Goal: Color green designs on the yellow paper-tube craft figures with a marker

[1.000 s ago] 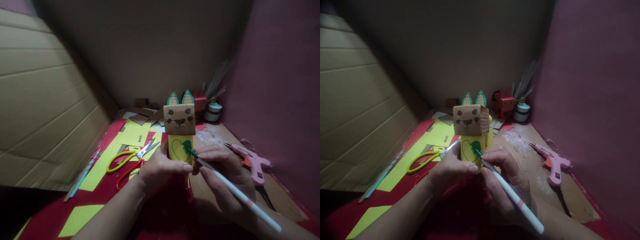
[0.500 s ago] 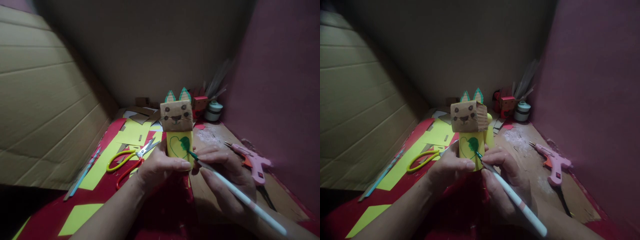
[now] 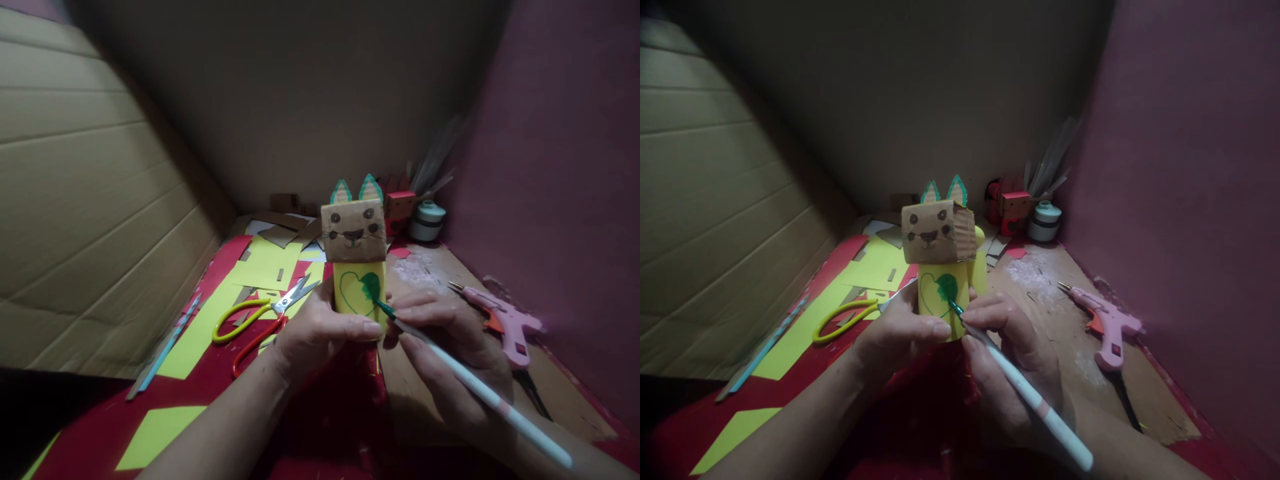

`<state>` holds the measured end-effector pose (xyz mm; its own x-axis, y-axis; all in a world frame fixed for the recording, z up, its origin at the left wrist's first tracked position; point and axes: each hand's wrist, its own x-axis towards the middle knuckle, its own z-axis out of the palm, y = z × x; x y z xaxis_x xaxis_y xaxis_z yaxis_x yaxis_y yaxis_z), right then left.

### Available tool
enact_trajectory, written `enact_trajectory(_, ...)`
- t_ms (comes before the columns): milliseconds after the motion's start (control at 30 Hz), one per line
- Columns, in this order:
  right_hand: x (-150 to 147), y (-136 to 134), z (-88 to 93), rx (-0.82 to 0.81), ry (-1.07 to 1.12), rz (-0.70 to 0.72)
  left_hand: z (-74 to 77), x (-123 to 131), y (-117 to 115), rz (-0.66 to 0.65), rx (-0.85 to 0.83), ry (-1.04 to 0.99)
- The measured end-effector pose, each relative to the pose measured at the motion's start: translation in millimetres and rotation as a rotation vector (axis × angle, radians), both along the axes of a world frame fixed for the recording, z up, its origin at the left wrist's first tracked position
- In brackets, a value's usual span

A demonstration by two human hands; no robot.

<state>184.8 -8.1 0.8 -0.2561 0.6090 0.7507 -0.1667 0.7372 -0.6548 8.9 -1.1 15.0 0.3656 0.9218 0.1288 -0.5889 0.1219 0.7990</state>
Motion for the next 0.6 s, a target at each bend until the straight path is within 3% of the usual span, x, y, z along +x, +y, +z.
enact_trajectory(600,-2.7,-0.6,1.8,-0.001,-0.011,0.009,-1.6,-0.4,3.0,0.012,0.008,-0.006)
